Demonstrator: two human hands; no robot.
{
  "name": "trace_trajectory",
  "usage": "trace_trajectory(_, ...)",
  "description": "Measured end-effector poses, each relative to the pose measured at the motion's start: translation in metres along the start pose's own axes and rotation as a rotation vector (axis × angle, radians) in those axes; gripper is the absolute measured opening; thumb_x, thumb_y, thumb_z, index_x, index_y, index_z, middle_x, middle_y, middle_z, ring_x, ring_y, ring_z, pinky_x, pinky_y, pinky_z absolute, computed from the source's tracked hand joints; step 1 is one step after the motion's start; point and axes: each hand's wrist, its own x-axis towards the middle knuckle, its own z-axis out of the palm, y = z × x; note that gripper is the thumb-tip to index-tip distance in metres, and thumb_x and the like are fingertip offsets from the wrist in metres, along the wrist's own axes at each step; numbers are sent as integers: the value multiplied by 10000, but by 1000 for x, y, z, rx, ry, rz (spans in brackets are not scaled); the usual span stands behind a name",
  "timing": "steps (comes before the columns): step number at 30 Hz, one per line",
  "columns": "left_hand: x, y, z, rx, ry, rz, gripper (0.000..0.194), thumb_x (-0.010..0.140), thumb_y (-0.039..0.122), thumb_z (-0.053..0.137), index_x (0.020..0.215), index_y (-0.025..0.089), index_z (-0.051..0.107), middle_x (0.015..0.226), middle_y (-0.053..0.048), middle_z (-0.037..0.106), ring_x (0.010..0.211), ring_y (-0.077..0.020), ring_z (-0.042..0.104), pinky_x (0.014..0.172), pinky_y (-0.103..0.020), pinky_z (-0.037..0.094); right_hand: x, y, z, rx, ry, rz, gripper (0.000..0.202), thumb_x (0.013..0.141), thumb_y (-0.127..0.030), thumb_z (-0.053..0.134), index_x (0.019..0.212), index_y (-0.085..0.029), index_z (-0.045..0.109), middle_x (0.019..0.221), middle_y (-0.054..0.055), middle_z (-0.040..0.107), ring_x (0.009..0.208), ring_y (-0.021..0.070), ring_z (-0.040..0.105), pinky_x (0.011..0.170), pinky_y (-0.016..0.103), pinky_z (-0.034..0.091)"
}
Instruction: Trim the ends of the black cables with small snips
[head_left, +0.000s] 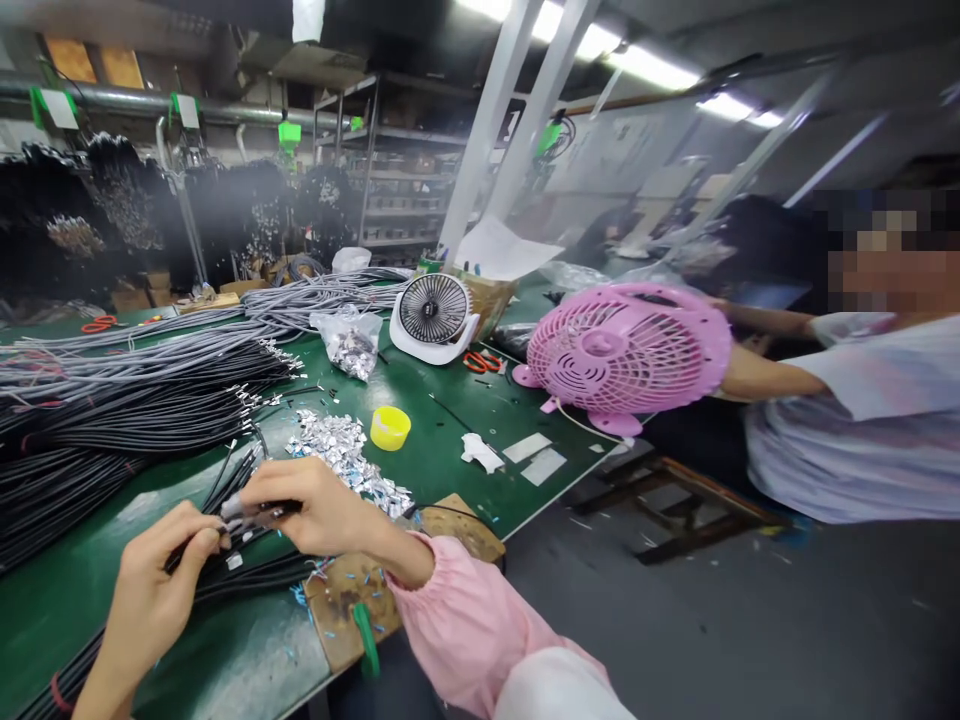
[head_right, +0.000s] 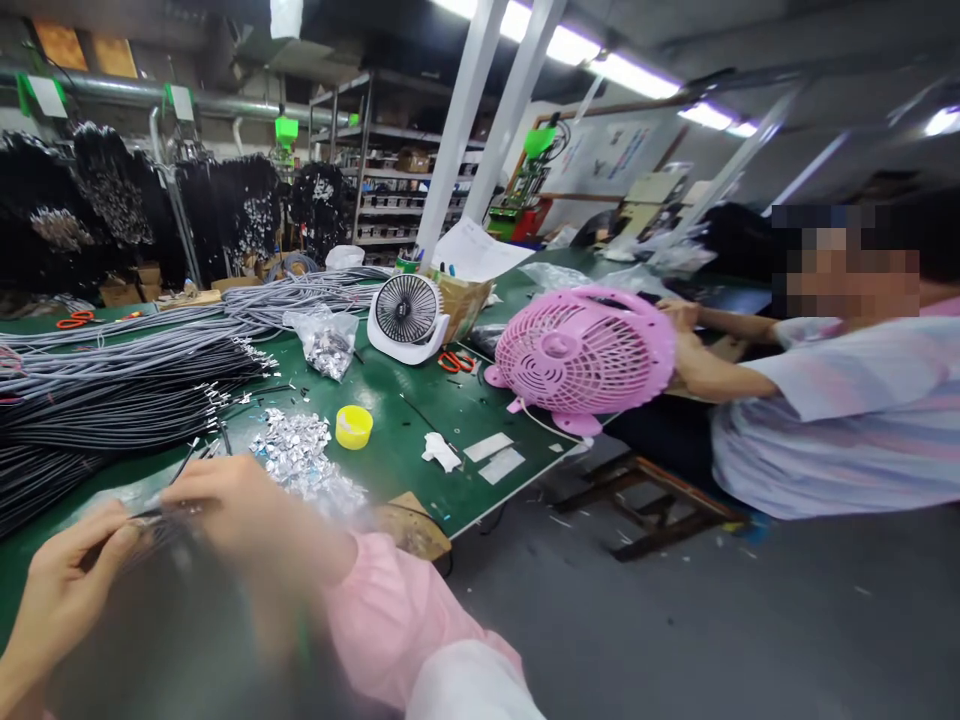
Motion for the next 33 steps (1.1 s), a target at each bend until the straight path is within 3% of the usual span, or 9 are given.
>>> trace_trajectory(3, 1, 3, 1, -25, -28, -41, 383, 905, 305, 558, 532, 229, 604, 483, 48, 542, 396, -98, 476, 389, -182, 373, -5, 5, 6, -47, 54, -107, 181, 895, -72, 561, 913, -120, 734, 858, 81, 730, 726, 137, 662, 648, 214, 519)
trace_trajectory(9, 5, 12, 2, -95, -95, -144, 609, 945, 586, 510, 475, 202, 551, 453, 26, 496, 387, -99, 430, 360, -195, 341, -7, 10, 17, -111, 137, -174, 255, 856, -33, 510, 944, -141, 723, 885, 59, 741, 740, 116, 684, 638, 186, 531)
trace_trajectory(14, 3, 14, 3, -159, -115, -223, 667, 939, 648, 484, 456, 190, 528, 422, 32, 438, 354, -89, 370, 314, -199, 293, -7, 7, 27, -134, 220, -227, 215, 903, -95, 502, 930, -122, 713, 824, 72, 735, 706, 119, 679, 612, 186, 543)
trace_trajectory(19, 3, 12, 3, -183, 6, -173, 500, 871, 570, 654, 532, 202, 656, 468, 28, 528, 380, -104, 477, 346, -196, 381, -8, 3, 35, -81, 321, -54, 114, 843, -207, 634, 854, -138, 724, 735, 57, 712, 625, 131, 647, 598, 221, 553)
trace_trajectory(25, -10, 3, 5, -106, 234, -45, 119, 815, 219, 719, 704, 261, 721, 612, 48, 655, 548, -114, 595, 516, -202, 472, 1, -10, 31, 268, 363, 337, 129, 751, -275, 700, 695, -163, 730, 624, 16, 663, 543, 118, 575, 527, 221, 493)
trace_trajectory(29, -25, -3, 11, 82, 360, 19, 133, 801, 130, 741, 773, 260, 735, 671, 47, 679, 564, -114, 601, 587, -233, 489, 4, -22, 30, 439, 346, 489, 196, 705, -336, 733, 623, -164, 687, 558, -9, 601, 490, 94, 476, 466, 210, 432)
trace_trajectory(33, -33, -4, 16, 258, 340, 122, 166, 812, 107, 734, 861, 265, 737, 719, 36, 705, 602, -134, 642, 644, -256, 504, 3, -25, 32, 455, 328, 492, 170, 678, -285, 692, 574, -164, 632, 510, -33, 525, 459, 74, 394, 423, 192, 385)
